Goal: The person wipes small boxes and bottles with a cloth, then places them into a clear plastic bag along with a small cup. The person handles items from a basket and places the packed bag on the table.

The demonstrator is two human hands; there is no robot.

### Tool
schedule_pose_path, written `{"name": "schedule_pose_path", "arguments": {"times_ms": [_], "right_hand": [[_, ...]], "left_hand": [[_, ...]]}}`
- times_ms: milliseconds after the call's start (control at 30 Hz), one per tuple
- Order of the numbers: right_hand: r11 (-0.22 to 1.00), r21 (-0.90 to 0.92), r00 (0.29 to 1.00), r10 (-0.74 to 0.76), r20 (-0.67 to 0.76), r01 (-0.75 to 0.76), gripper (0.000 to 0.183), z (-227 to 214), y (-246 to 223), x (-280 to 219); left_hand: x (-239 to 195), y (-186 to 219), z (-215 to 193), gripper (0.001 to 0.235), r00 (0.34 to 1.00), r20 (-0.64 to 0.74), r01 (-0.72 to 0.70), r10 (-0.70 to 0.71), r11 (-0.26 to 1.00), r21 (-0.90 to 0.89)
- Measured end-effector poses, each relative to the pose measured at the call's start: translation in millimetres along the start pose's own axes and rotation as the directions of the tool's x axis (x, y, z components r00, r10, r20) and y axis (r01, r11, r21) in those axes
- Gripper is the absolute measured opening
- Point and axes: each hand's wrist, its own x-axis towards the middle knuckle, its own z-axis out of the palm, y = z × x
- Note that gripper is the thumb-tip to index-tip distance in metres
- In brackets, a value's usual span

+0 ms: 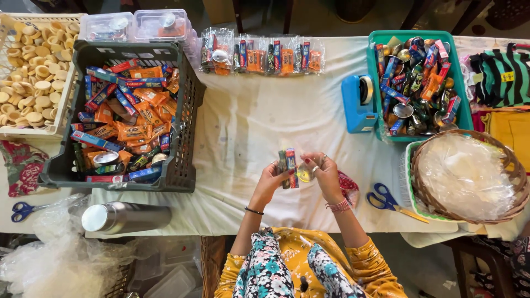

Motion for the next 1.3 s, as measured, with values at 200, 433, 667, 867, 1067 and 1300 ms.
{"name": "schedule_pose_path", "arguments": {"times_ms": [200,433,667,867,1067,1300], "right_hand": [[0.975,-0.185,0.964,0.162,0.211,-0.123,0.014,-36,22,31],[0.988,-0.148,0.987,0.054,0.149,-0.032,0.018,-22,14,35],[0.988,-0.093,0.992,-0.124,0.007,0.124,0.027,-59,109,56],[0.999,0.043,0.994,0.017,0.109,-0.022,0.029,18,0,44],[0.98,-0.165,0.946,0.155,0.286,-0.11,0.031,11,7,49],[0.988,-0.138,0.995,0.072,0.066,-0.062,0.014,-8,70,48]], "left_hand": [[3,4,8,0.034,0.993,-0.111,0.023,-0.028,0.999,-0.047],[16,13,15,0.034,0.992,-0.121,-0.03,0.022,0.998,-0.061],[25,2,-1,0.026,0.992,-0.129,0.002,-0.005,1.0,-0.029],[29,21,3,0.034,0.981,-0.173,-0.093,0.084,0.994,-0.05],[28,25,-8,0.037,0.968,-0.236,-0.126,0.092,0.983,-0.136],[37,5,-1,0.03,0.936,-0.321,-0.134,0.148,0.989,0.065]]}}
